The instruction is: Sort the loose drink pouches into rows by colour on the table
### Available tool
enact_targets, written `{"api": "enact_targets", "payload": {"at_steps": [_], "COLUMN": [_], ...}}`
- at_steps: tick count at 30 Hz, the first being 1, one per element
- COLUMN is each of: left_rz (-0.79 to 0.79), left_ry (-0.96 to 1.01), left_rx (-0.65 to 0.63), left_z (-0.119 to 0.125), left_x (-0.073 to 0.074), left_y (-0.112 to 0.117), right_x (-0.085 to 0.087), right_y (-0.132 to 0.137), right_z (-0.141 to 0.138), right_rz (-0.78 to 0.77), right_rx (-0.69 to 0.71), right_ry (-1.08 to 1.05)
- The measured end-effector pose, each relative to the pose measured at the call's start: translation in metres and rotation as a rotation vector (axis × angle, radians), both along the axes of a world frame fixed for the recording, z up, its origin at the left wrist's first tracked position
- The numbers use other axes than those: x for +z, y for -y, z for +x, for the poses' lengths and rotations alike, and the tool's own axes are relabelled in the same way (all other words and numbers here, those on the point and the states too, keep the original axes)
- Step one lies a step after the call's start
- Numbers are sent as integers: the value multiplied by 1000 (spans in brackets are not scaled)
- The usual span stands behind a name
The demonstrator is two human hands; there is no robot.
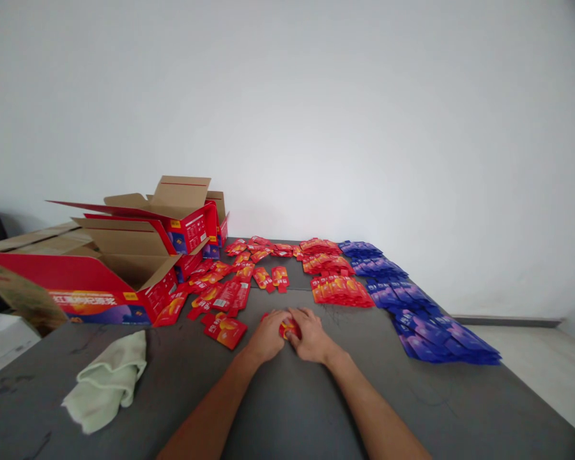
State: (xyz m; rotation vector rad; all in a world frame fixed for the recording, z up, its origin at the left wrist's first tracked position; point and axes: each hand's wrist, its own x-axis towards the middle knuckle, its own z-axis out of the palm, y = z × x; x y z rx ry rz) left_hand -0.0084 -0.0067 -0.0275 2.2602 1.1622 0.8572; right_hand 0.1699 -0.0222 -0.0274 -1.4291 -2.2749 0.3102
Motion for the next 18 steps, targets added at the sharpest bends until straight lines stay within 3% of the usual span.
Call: {"api": "enact_targets", "payload": {"at_steps": [3, 9, 13, 18], "left_rz": [-1, -26, -183, -286], "left_ry": [-19, -10, 283, 677], "left_rx": [104, 448, 423, 392], "left_z": [-1, -4, -4, -4], "left_x": [-2, -8, -8, -3], "left_y": [-2, -11, -18, -18], "right_x": [2, 7, 9, 15], "right_y": [1, -1, -2, 6], "right_z": [-4, -10, -10, -15], "right_rz": [-13, -54, -104, -321], "right_rx": [-14, -162, -217, -16], "right_ry": [-15, -178, -370, -630]}}
